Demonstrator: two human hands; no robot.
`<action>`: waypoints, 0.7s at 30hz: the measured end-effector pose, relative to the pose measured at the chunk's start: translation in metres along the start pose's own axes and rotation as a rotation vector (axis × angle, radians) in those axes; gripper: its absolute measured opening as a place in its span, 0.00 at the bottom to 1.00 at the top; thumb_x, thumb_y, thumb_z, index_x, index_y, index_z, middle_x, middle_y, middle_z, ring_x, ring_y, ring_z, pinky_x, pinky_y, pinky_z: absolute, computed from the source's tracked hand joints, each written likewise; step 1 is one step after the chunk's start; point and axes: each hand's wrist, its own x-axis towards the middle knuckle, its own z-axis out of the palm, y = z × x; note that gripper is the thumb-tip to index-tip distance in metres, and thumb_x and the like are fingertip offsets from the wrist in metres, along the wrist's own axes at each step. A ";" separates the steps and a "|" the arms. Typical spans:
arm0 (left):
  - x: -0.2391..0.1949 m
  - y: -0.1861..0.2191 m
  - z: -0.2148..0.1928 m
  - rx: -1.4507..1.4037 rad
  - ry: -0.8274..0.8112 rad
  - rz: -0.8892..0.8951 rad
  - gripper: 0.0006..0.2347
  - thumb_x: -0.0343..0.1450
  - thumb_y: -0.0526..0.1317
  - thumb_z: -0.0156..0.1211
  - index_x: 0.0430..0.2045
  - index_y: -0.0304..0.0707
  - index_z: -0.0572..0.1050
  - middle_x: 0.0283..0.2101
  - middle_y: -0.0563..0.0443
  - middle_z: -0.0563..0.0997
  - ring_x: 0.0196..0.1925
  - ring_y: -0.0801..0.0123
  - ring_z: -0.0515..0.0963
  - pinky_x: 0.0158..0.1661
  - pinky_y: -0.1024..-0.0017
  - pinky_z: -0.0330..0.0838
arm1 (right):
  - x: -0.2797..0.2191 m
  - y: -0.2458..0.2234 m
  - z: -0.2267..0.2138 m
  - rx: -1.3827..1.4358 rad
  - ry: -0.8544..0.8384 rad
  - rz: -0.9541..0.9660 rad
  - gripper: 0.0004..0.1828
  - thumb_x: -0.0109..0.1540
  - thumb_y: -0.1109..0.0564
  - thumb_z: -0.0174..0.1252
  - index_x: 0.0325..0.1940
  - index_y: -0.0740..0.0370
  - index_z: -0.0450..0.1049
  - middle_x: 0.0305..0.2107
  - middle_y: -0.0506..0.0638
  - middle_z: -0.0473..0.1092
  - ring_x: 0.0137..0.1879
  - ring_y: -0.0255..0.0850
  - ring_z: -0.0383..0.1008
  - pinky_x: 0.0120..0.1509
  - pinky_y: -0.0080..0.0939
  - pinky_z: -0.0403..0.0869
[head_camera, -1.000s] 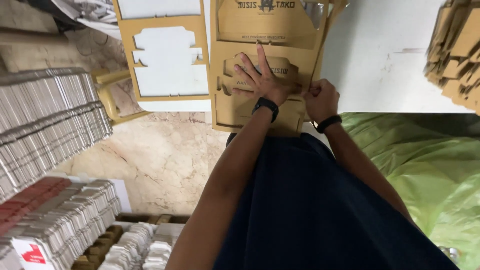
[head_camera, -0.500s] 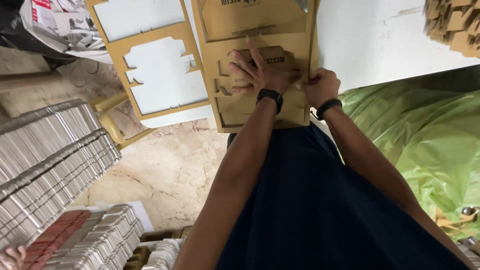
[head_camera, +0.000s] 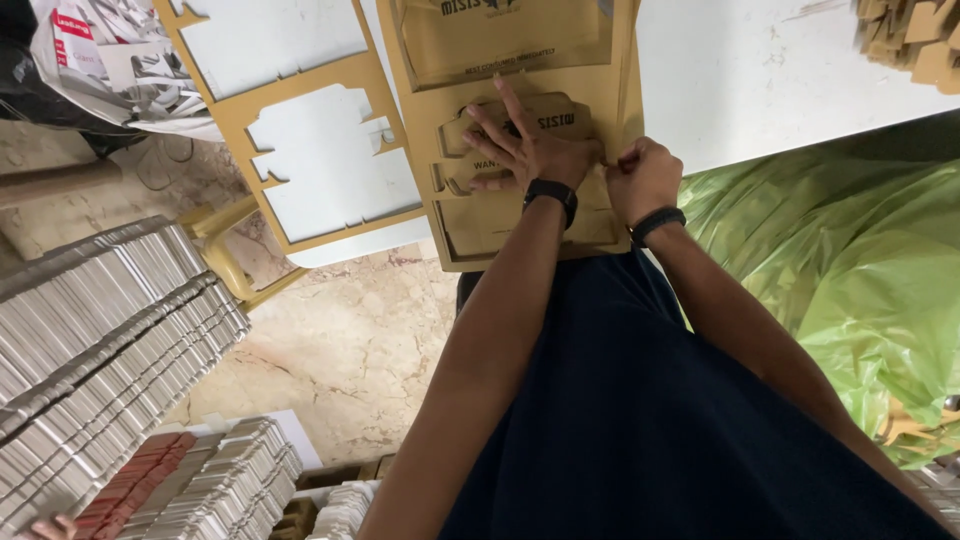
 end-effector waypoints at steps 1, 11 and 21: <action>-0.001 -0.002 0.001 -0.009 0.003 -0.003 0.62 0.51 0.33 0.67 0.69 0.74 0.20 0.77 0.53 0.11 0.80 0.48 0.13 0.64 0.22 0.18 | -0.004 -0.003 -0.001 -0.012 -0.019 -0.008 0.05 0.54 0.60 0.67 0.29 0.55 0.75 0.26 0.46 0.76 0.33 0.40 0.77 0.40 0.39 0.77; 0.009 -0.025 0.012 0.045 0.024 0.124 0.65 0.57 0.47 0.86 0.70 0.72 0.22 0.77 0.47 0.11 0.79 0.40 0.12 0.62 0.21 0.14 | -0.036 -0.024 -0.041 0.261 -0.135 0.150 0.14 0.56 0.52 0.71 0.32 0.51 0.69 0.28 0.39 0.68 0.36 0.32 0.68 0.42 0.35 0.69; 0.009 -0.065 0.023 0.388 -0.047 0.504 0.57 0.53 0.29 0.60 0.73 0.77 0.30 0.75 0.44 0.09 0.75 0.35 0.08 0.55 0.11 0.16 | -0.072 0.020 -0.014 -0.039 -0.211 0.072 0.22 0.68 0.39 0.49 0.51 0.60 0.63 0.31 0.64 0.73 0.40 0.69 0.73 0.43 0.65 0.68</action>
